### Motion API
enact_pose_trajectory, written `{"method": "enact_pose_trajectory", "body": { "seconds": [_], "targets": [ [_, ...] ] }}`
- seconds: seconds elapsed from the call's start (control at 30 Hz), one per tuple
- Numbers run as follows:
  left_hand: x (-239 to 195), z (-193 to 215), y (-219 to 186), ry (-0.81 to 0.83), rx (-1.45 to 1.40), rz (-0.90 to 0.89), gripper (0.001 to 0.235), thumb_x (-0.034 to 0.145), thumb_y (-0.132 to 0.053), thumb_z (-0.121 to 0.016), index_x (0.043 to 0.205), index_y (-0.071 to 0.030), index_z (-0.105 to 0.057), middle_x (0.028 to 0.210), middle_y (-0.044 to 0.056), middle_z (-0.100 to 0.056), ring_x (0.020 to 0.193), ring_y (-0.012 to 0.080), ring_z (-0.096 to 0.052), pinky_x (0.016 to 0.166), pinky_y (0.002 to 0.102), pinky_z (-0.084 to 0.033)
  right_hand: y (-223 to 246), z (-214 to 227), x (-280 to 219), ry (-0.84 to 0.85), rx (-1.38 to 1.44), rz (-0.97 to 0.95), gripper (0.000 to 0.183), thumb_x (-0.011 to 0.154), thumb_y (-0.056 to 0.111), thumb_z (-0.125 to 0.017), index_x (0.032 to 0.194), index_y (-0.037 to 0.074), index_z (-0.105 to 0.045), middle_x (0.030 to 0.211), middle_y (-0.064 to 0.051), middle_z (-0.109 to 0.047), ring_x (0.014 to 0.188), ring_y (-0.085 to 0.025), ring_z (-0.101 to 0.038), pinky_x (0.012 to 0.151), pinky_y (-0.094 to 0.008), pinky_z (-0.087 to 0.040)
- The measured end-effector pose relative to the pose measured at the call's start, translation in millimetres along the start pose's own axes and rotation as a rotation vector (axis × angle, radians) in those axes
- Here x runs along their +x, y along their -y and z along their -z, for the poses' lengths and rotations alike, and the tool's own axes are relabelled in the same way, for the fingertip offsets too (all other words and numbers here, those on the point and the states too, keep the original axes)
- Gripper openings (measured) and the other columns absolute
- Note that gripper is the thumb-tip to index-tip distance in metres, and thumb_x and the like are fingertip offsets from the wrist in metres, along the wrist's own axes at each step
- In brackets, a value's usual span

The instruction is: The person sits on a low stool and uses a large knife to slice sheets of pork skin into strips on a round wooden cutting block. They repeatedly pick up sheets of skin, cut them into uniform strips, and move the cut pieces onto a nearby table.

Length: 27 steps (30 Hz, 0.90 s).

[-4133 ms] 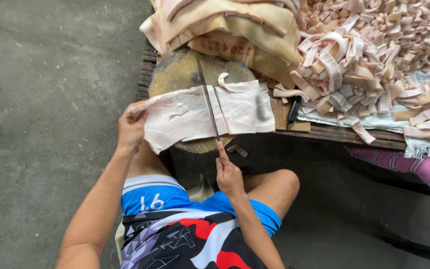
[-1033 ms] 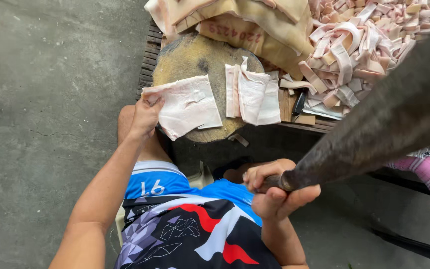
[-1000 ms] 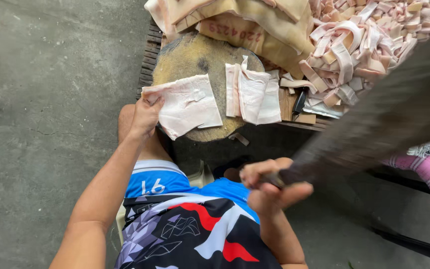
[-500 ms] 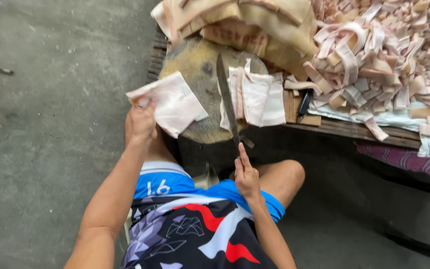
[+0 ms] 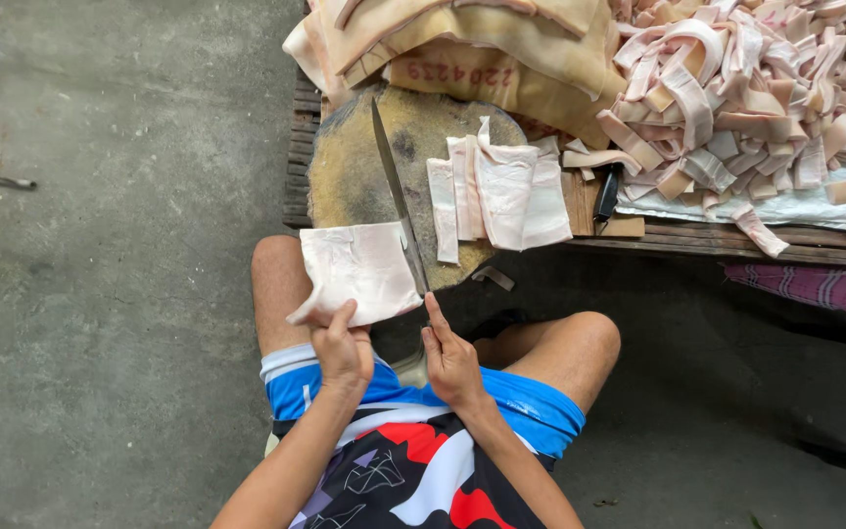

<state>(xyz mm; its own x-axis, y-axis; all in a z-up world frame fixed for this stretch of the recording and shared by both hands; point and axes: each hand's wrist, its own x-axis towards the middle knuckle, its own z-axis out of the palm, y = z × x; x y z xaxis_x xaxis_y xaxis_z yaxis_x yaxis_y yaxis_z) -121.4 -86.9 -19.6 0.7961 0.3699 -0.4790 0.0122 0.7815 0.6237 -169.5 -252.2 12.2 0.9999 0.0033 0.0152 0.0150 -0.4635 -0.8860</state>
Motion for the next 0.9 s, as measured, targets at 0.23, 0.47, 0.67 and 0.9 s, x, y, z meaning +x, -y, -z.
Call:
{"method": "enact_pose_trajectory", "body": {
  "seconds": [0.23,0.47,0.67,0.9],
  "targets": [
    [-8.2,13.9,9.6,0.024,0.012,0.07,0.046,0.085,0.009,-0.063,0.128,-0.006,-0.057,0.126,0.009,-0.064,0.12,0.0236,-0.062,0.105,0.041,-0.052,16.0,28.8,-7.4,0.053,0.102,-0.087,0.059,0.102,0.009,-0.056,0.158,0.021,-0.041,0.06,-0.007,-0.058,0.049,-0.014,-0.056,0.051,-0.03,-0.051],
    [-7.1,15.4,8.0,0.048,0.002,0.047,0.044,0.087,0.01,-0.064,0.127,-0.007,-0.056,0.126,0.008,-0.064,0.121,0.0232,-0.062,0.106,0.039,-0.05,9.6,46.3,-23.5,-0.02,0.312,0.375,0.058,0.113,0.006,-0.054,0.163,0.024,-0.028,0.074,0.0,-0.057,0.062,-0.01,-0.055,0.059,-0.023,-0.052],
    [3.0,17.4,11.7,0.068,0.0,-0.015,0.044,0.088,0.009,-0.062,0.128,-0.007,-0.053,0.126,0.009,-0.063,0.121,0.0244,-0.061,0.106,0.042,-0.05,-24.4,6.9,-9.3,0.049,-0.223,0.04,0.057,0.101,0.016,-0.061,0.155,0.022,-0.048,0.087,-0.023,-0.071,0.073,-0.037,-0.067,0.066,-0.042,-0.054],
    [85.3,20.7,-32.3,0.249,0.603,-0.233,0.052,0.095,0.003,-0.064,0.145,0.002,-0.048,0.134,0.013,-0.062,0.121,0.0193,-0.062,0.105,0.035,-0.049,-44.5,40.9,4.4,-0.053,0.065,-0.218,0.056,0.104,0.021,-0.053,0.158,0.025,-0.039,0.065,-0.009,-0.06,0.05,-0.015,-0.056,0.052,-0.034,-0.051]
  ]
}}
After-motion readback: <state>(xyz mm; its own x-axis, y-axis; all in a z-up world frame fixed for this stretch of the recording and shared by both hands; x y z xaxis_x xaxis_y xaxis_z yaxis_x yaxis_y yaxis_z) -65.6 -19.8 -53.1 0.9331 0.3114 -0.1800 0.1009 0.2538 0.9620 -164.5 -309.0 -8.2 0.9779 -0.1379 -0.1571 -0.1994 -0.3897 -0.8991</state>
